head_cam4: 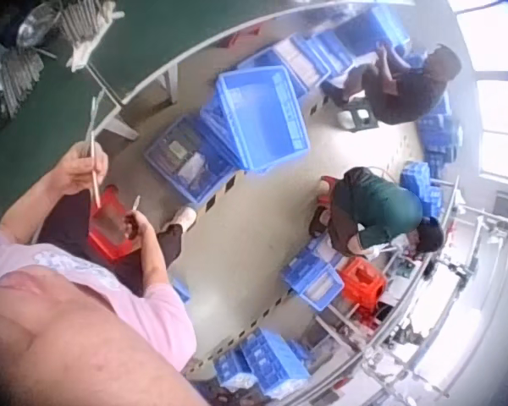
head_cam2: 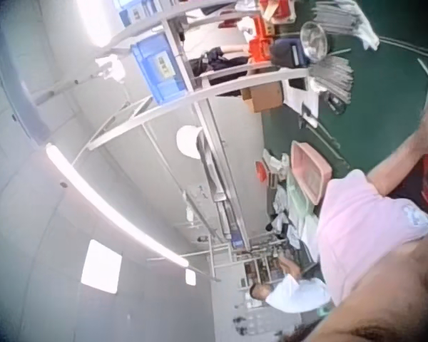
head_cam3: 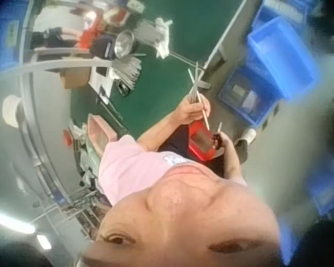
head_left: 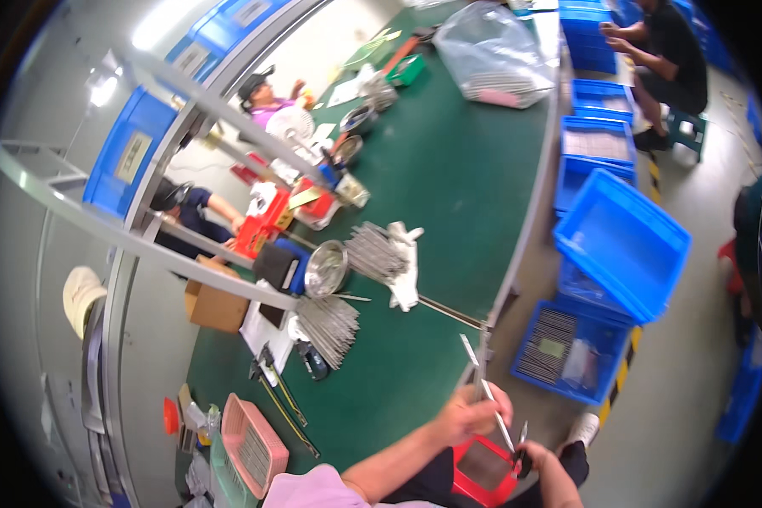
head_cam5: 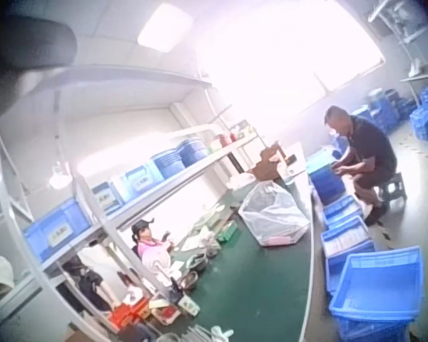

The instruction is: The person retrieves metal rods from blue plastic bins and measures them using a digital caliper. They handle the rods one by one, taking measurements and placing them into pink and green baskets on the table. The person also moves the bins and caliper between different locations on the workbench.

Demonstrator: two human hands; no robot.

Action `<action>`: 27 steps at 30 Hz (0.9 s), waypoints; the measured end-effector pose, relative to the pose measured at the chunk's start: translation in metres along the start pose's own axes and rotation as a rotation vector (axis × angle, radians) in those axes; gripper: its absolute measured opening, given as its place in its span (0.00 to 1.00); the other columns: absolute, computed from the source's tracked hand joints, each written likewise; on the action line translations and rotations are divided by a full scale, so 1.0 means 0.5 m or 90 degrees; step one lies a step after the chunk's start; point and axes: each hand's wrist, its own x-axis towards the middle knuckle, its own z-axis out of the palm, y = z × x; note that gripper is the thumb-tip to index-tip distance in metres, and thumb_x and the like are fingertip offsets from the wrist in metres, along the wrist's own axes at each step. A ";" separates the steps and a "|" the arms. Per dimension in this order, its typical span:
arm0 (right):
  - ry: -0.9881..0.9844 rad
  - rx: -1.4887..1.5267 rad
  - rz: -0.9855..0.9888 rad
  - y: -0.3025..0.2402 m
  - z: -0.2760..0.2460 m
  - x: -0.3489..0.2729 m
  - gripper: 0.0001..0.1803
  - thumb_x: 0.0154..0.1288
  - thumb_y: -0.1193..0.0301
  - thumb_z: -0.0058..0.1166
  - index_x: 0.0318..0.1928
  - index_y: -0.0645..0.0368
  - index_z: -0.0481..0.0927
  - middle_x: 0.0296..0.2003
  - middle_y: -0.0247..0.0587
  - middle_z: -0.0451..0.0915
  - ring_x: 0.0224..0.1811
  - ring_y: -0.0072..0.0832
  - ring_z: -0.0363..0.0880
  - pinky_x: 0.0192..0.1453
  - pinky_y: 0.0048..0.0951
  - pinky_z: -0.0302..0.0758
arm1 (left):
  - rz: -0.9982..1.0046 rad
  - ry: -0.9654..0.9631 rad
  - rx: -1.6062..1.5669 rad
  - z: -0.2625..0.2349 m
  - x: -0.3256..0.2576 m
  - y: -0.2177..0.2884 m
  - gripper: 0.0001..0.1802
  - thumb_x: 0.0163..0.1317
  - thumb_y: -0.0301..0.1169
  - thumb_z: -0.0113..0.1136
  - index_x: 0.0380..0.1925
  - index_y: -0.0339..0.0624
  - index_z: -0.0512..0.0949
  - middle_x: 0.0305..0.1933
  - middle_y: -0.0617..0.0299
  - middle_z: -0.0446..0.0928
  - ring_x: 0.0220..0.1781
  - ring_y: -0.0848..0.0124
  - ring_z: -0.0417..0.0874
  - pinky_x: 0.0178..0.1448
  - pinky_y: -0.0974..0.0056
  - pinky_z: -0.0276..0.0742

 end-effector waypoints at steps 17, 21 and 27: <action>0.058 -0.014 -0.168 -0.032 0.267 -0.220 0.15 0.54 0.62 0.46 0.34 0.60 0.77 0.17 0.36 0.73 0.15 0.27 0.68 0.26 0.26 0.69 | 0.019 -0.042 -0.008 -0.068 -0.022 0.006 0.09 0.56 0.32 0.57 0.27 0.36 0.74 0.26 0.54 0.74 0.29 0.68 0.76 0.32 0.68 0.70; 0.059 -0.057 -0.148 -0.059 0.214 -0.080 0.18 0.54 0.56 0.45 0.35 0.58 0.77 0.18 0.35 0.74 0.16 0.26 0.70 0.26 0.26 0.70 | 0.028 -0.009 0.012 -0.085 -0.072 -0.007 0.09 0.59 0.32 0.53 0.30 0.36 0.71 0.25 0.56 0.73 0.26 0.75 0.73 0.30 0.71 0.68; 0.064 -0.047 -0.320 -0.168 0.180 0.013 0.23 0.54 0.48 0.43 0.36 0.54 0.76 0.19 0.34 0.75 0.19 0.25 0.72 0.25 0.26 0.70 | 0.054 -0.052 0.096 -0.117 -0.059 -0.056 0.10 0.60 0.36 0.52 0.29 0.40 0.72 0.26 0.63 0.74 0.22 0.81 0.67 0.26 0.76 0.62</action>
